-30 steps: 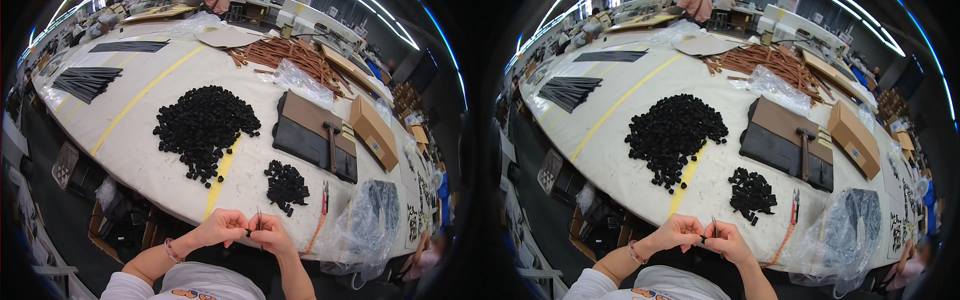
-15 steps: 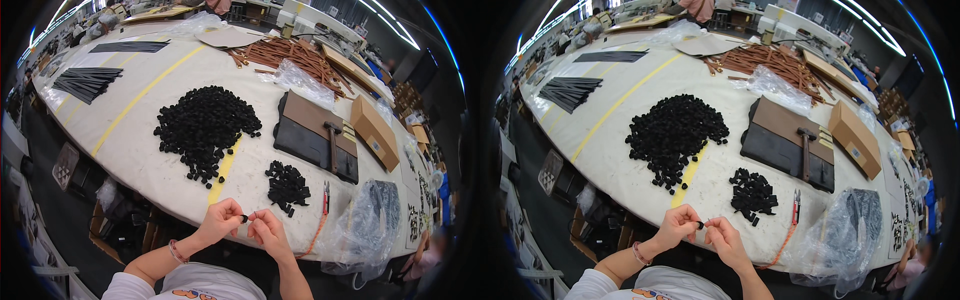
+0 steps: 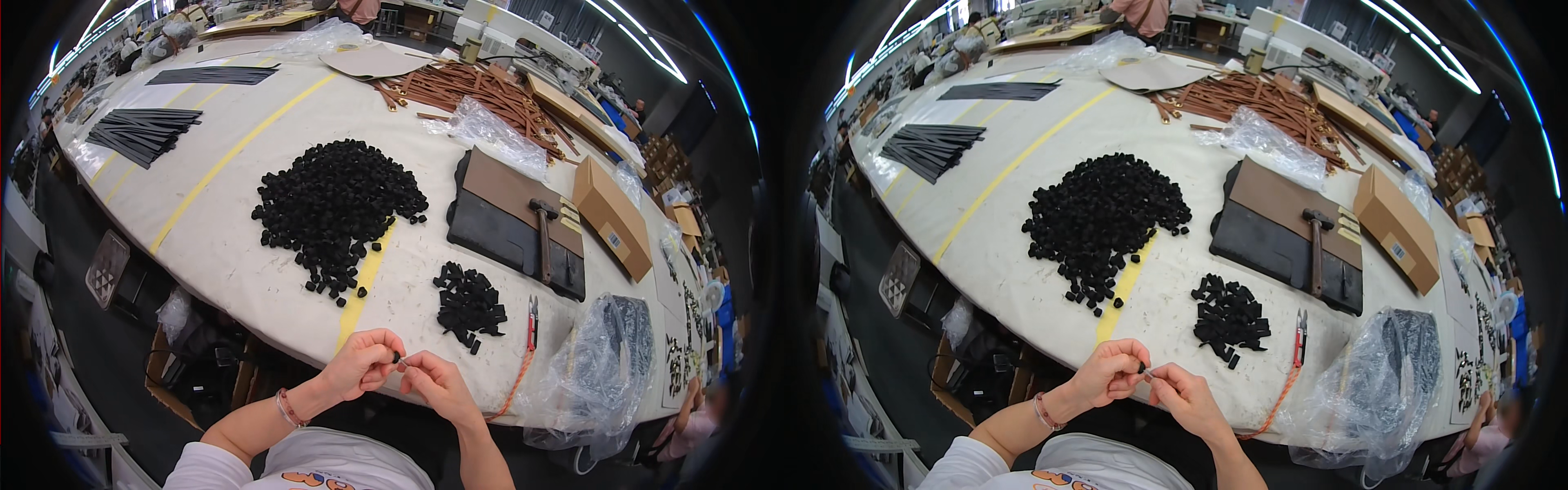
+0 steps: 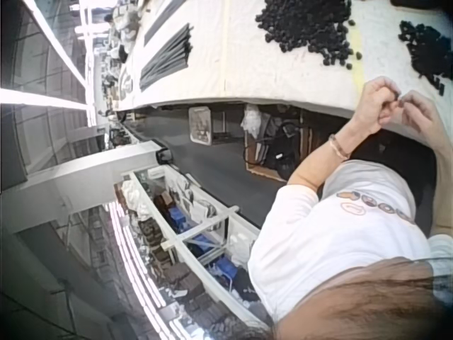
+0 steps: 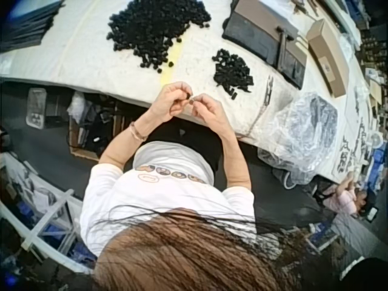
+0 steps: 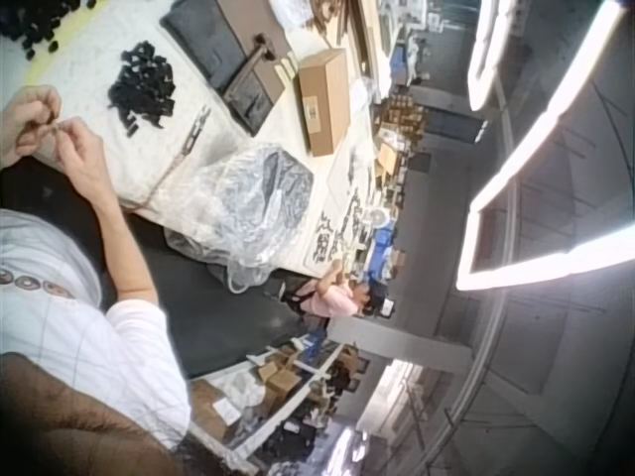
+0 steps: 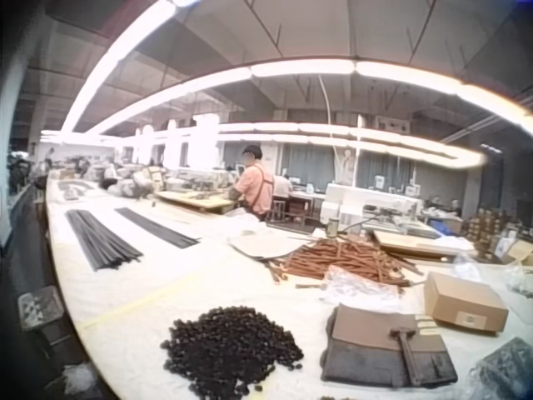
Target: The person trims excess thread from small fabric loops one at a time using thread snips and places them into a pile on the table.
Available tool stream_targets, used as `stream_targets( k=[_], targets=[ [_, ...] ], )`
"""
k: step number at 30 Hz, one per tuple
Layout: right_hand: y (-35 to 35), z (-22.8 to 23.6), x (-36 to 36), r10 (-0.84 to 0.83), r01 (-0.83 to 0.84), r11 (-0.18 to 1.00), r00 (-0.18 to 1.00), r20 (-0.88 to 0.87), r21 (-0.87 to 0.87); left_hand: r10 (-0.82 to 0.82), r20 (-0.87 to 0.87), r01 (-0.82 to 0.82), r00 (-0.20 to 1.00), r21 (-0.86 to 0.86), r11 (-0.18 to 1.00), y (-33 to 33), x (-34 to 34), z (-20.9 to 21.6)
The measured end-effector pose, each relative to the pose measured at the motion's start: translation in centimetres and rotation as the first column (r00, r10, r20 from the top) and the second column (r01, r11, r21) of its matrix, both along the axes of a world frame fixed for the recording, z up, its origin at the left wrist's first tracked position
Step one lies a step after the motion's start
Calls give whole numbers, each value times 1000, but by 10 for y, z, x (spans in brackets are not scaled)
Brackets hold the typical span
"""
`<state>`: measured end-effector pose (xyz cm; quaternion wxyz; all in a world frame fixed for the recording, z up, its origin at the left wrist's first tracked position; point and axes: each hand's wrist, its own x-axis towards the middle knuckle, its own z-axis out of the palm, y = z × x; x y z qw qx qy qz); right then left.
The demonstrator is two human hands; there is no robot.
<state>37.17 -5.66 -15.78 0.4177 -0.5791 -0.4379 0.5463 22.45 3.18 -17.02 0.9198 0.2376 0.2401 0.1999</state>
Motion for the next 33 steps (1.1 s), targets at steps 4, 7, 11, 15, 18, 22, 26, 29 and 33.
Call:
stream_targets(
  k=[4, 7, 11, 15, 18, 22, 26, 29, 33],
  targets=[
    [-2, 1, 4, 79, -79, 997, 997, -8, 24, -74, -60, 75, 995, 13, 997, 1, -1, 5],
    [-1, 7, 8, 168, -168, 985, 986, 19, 24, -144, -21, 142, 989, -56, 988, 2, -4, -1],
    [2, 10, 12, 250, -259, 964, 960, 122, 58, -210, 23, 211, 977, -107, 972, 4, -4, -7],
    [1, 1, 3, 85, -122, 988, 943, 322, 97, -62, -65, 61, 996, -11, 998, -6, 4, 0],
    [6, -4, -10, -166, 26, 952, 880, 445, 303, 458, -123, -187, 880, 798, 573, -21, 11, -5],
    [14, -6, -16, -402, 224, 870, 837, 372, 439, 273, 385, -245, 882, 868, -432, -34, 10, -13],
    [7, -13, -11, -551, 156, 749, 687, 474, 644, 226, -28, -189, 974, 460, 868, -20, 4, -3],
    [1, -15, -11, -554, -41, 715, 574, 602, 698, -126, 144, 156, 982, -223, 962, -17, 3, 2],
    [1, -16, -12, -579, -115, 681, 519, 628, 723, -70, 114, 106, 991, -358, 928, -20, 4, 1]
  ],
)
